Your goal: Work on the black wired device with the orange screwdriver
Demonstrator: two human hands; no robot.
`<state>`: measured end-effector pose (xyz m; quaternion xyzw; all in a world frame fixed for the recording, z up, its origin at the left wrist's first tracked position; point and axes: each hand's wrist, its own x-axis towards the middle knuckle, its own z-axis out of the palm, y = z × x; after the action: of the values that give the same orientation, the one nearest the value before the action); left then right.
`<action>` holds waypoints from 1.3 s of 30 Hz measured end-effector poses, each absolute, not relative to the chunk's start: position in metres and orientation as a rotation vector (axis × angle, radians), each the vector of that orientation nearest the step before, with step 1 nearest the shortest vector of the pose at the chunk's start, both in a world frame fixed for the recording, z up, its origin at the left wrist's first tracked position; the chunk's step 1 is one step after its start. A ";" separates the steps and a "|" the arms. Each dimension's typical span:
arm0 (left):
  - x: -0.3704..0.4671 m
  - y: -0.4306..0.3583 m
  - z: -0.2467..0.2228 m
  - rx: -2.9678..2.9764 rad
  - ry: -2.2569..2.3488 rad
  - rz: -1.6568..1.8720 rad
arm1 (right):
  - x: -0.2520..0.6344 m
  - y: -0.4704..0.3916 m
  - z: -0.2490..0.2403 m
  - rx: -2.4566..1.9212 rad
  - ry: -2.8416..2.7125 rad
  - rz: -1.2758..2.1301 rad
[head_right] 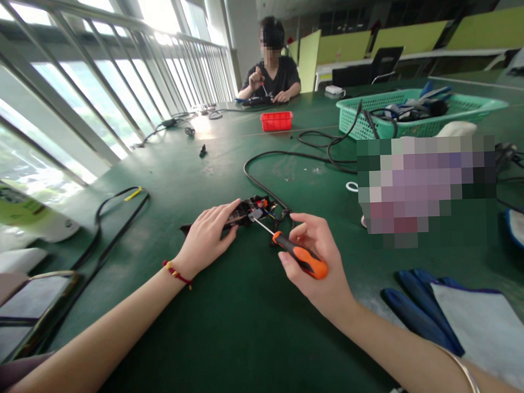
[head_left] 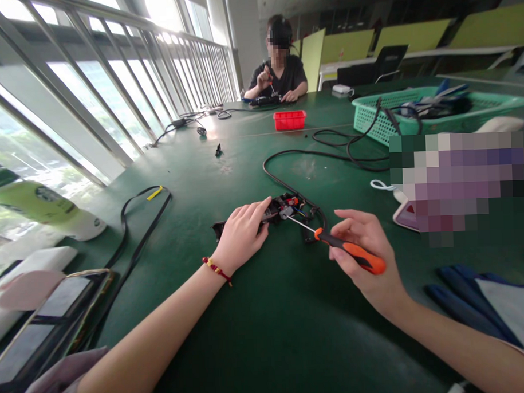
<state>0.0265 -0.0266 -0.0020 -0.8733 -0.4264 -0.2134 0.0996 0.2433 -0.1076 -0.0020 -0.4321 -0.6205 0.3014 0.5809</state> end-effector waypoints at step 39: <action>0.026 -0.035 0.003 -2.681 -1.342 -0.662 | 0.240 -0.108 0.001 -1.041 -1.472 0.496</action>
<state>0.0258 -0.0348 0.0030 -0.8726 -0.4369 -0.2155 0.0357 0.2404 -0.1081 0.0012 -0.4479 -0.6335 0.2133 0.5938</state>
